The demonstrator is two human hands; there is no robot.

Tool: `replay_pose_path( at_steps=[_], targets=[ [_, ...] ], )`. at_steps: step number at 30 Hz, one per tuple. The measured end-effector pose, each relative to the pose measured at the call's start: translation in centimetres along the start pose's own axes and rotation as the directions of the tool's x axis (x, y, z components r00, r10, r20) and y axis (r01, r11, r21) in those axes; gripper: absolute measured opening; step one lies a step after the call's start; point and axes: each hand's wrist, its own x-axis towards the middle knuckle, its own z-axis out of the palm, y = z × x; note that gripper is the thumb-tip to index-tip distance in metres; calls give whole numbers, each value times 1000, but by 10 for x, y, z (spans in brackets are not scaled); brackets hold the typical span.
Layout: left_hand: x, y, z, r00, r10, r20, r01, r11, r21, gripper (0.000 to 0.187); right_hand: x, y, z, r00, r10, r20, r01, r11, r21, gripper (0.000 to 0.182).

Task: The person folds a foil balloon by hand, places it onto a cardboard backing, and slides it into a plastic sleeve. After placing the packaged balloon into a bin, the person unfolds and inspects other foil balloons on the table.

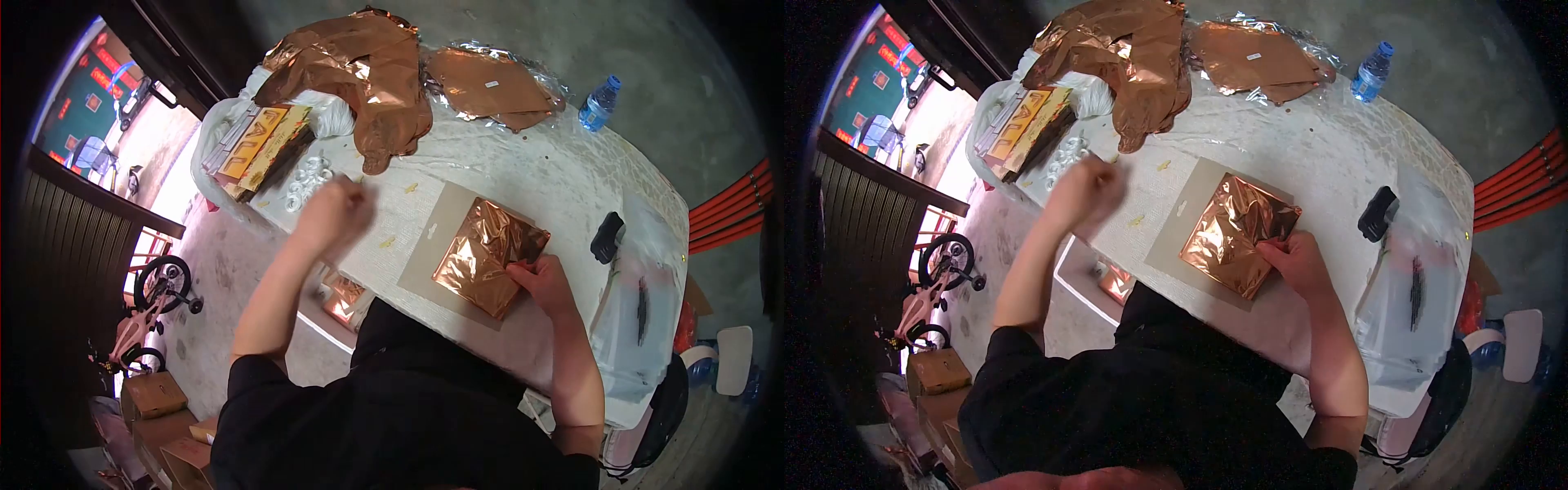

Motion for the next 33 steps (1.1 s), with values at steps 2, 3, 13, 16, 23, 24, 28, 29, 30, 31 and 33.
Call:
replay_pose_path(
  at_steps=[2,3,13,16,23,24,28,29,30,31,33],
  targets=[
    [15,-34,-10,993,57,-104,-41,987,153,15,2,7,-2,1000,-21,-19,22,998,53,16],
    [18,-40,-15,994,56,-91,-34,973,227,16,2,8,-3,999,-24,-23,25,998,55,16],
    [30,-39,-26,996,-64,63,79,961,-267,8,-2,3,-22,993,1,-117,46,917,396,17],
    [19,16,-10,968,145,204,41,712,-701,9,1,7,-33,990,2,-140,81,808,583,19],
    [-1,92,83,600,798,55,-774,597,-211,19,-1,13,-38,970,-39,-240,186,756,628,19],
    [-2,92,84,563,824,71,-804,565,-186,21,-1,16,-42,975,-59,-215,182,765,618,19],
    [2,69,61,743,669,-19,-655,721,-228,21,1,21,-51,982,-137,-129,188,736,651,18],
    [6,59,50,799,600,-40,-596,780,-190,23,0,18,-49,983,-138,-125,186,733,654,18],
    [9,51,38,863,505,-28,-505,856,-113,23,-2,10,-43,979,-119,-165,199,740,643,17],
    [11,42,28,915,403,-27,-403,914,-36,23,-3,5,-39,973,-101,-206,211,747,631,16],
    [16,21,30,942,329,-60,-327,944,38,20,-3,4,-38,975,-83,-205,196,755,626,15]
  ],
)
